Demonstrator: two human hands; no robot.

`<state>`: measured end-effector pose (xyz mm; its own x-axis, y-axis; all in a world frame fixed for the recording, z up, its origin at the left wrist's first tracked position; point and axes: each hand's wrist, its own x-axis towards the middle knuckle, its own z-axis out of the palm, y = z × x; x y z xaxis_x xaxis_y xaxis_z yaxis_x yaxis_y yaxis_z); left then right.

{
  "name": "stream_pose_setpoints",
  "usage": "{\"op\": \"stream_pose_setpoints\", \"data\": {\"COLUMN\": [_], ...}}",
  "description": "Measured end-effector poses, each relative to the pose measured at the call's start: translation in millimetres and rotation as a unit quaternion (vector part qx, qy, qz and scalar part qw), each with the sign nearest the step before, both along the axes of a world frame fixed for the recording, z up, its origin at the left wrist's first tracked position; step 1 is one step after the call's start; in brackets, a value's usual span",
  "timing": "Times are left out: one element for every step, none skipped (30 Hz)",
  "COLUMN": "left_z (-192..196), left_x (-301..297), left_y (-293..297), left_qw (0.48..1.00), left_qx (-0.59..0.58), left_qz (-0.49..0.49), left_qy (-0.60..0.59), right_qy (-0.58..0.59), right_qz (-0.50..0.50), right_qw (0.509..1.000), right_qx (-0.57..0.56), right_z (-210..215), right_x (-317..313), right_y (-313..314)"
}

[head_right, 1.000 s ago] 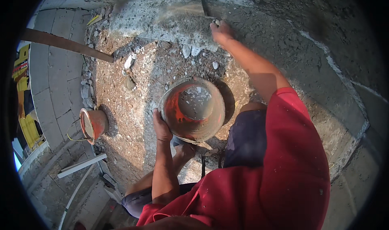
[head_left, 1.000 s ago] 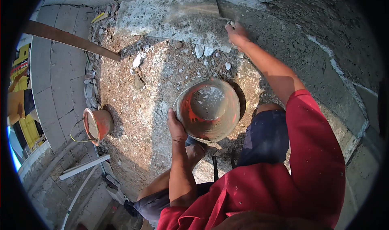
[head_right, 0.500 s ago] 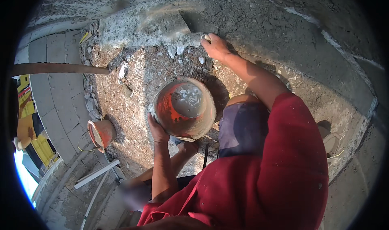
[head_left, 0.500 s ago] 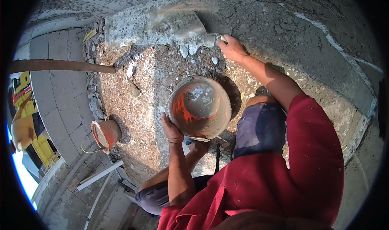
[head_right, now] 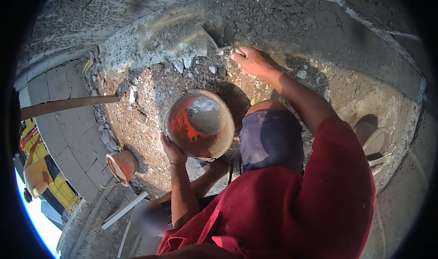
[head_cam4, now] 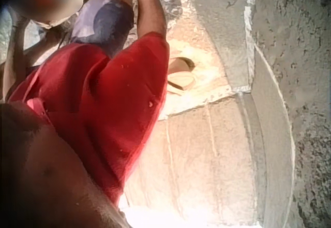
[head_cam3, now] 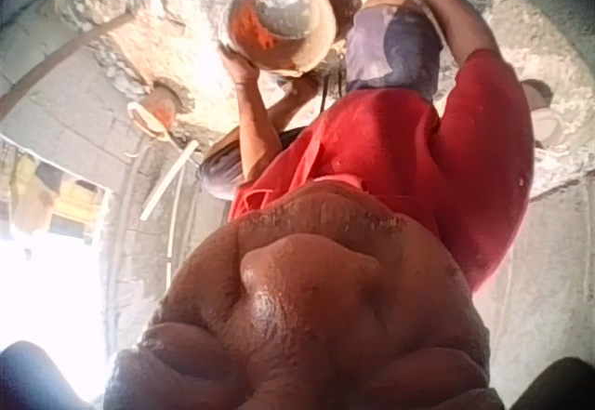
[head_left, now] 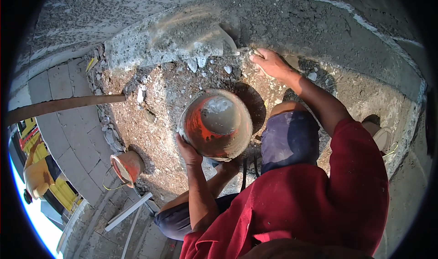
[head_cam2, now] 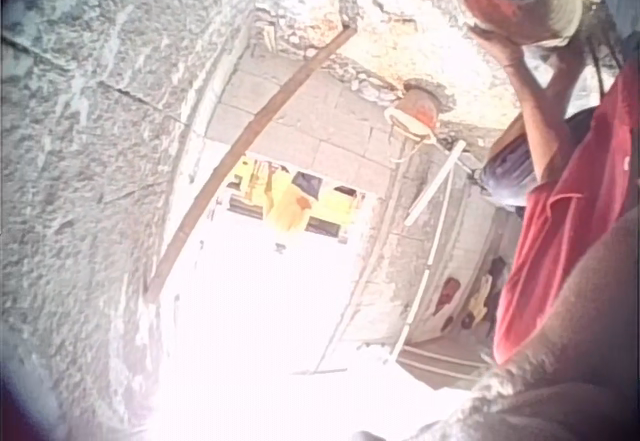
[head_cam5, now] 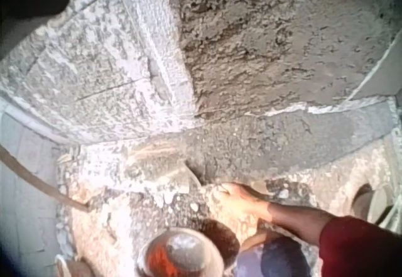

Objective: The person mixes mortar in a bucket using a trowel, applies the mixture onto a wall with the trowel, and smooths the surface with a wooden float.

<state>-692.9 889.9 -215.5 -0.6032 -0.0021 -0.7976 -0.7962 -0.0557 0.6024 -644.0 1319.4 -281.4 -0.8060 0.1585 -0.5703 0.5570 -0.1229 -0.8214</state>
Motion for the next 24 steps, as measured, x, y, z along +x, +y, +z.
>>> {"op": "stream_pose_setpoints", "data": {"left_z": [2.5, 3.9, 6.0, 7.6, 10.2, 12.7, 19.3, 20.1, 21.5, 17.0, 10.9, 11.4, 12.1, 15.2, 15.2, 21.2, 24.0, 21.3, 18.2, 17.5, 15.8, 12.8, 9.2, 8.9], "left_x": [-1.8, -1.9, -2.8, -4.6, -5.9, -6.2, -6.8, -7.7, -8.2, -9.6, -9.2, -7.0, -5.2, -4.7, -6.1, -6.3, -6.8, -8.0, -8.7, -9.7, -9.4, -9.1, -10.0, -12.6], "left_y": [-0.4, -0.4, -1.5, -4.1, -11.1, -15.2, -5.3, -0.4, 0.1, 11.7, 27.2, 32.5, 36.9, 29.0, 24.4, 9.7, 4.5, 9.3, 13.1, 11.9, 11.0, 9.6, 8.0, 2.8], "left_qw": [1.0, 1.0, 1.0, 1.0, 1.0, 1.0, 1.0, 1.0, 1.0, 0.999, 1.0, 1.0, 1.0, 1.0, 1.0, 1.0, 1.0, 0.999, 0.998, 0.998, 0.999, 0.999, 0.997, 0.997], "left_qx": [-0.003, -0.011, -0.019, -0.018, -0.006, 0.007, -0.003, 0.0, -0.019, -0.03, -0.02, -0.008, 0.005, -0.002, 0.002, 0.001, 0.0, 0.022, 0.043, 0.042, 0.026, 0.011, 0.033, 0.031], "left_qz": [0.001, -0.002, -0.003, -0.002, -0.006, -0.01, -0.008, -0.012, -0.001, -0.001, -0.014, -0.019, -0.024, -0.019, -0.023, -0.019, -0.017, -0.023, -0.03, -0.029, -0.024, -0.02, -0.046, -0.048], "left_qy": [0.005, 0.01, 0.016, 0.018, 0.013, 0.009, 0.008, 0.01, 0.013, 0.013, 0.01, 0.008, 0.005, 0.008, 0.013, 0.022, 0.025, 0.026, 0.023, 0.027, 0.034, 0.039, 0.044, 0.043], "right_qy": [-0.029, -0.061, -0.041, -0.039, -0.032, -0.025, 0.012, 0.02, 0.03, 0.013, -0.006, -0.006, -0.034, -0.059, -0.058, -0.073, -0.088, -0.07, -0.054, -0.051, -0.04, -0.033, -0.034, -0.006], "right_qz": [-0.086, -0.171, -0.234, -0.233, -0.192, -0.15, -0.106, -0.044, -0.011, -0.018, -0.027, -0.032, -0.07, -0.098, -0.096, -0.104, -0.119, -0.168, -0.217, -0.216, -0.251, -0.287, -0.289, -0.3], "right_qw": [0.995, 0.979, 0.965, 0.966, 0.975, 0.982, 0.989, 0.997, 0.998, 0.998, 0.997, 0.997, 0.995, 0.992, 0.993, 0.989, 0.982, 0.979, 0.972, 0.973, 0.965, 0.955, 0.954, 0.945], "right_qx": [0.045, 0.089, 0.108, 0.108, 0.11, 0.111, 0.103, 0.068, 0.044, 0.058, 0.073, 0.073, 0.065, 0.049, 0.044, 0.077, 0.118, 0.095, 0.07, 0.068, 0.067, 0.066, 0.065, 0.128], "right_z": [-5.1, -3.1, -2.2, 10.8, 27.0, 39.2, 41.1, 21.7, 25.7, 5.9, -19.3, -28.9, -33.1, -27.1, -21.6, -8.1, 1.0, -1.8, -6.2, 3.4, 12.6, 22.4, 26.9, 30.9], "right_x": [14.5, 21.6, 28.1, 25.9, 17.2, 3.7, -15.6, -40.1, -68.3, -92.9, -107.6, -116.7, -123.0, -129.1, -121.3, -111.9, -97.9, -80.6, -62.8, -53.2, -40.8, -31.0, -23.8, -18.2], "right_y": [10.2, 15.3, 8.6, 4.7, -2.4, -10.7, -18.9, -20.6, -28.1, -24.2, -8.5, 6.4, 21.6, 18.3, 20.3, 19.0, 26.7, 36.8, 43.6, 39.9, 32.5, 25.0, 19.4, 13.5]}}
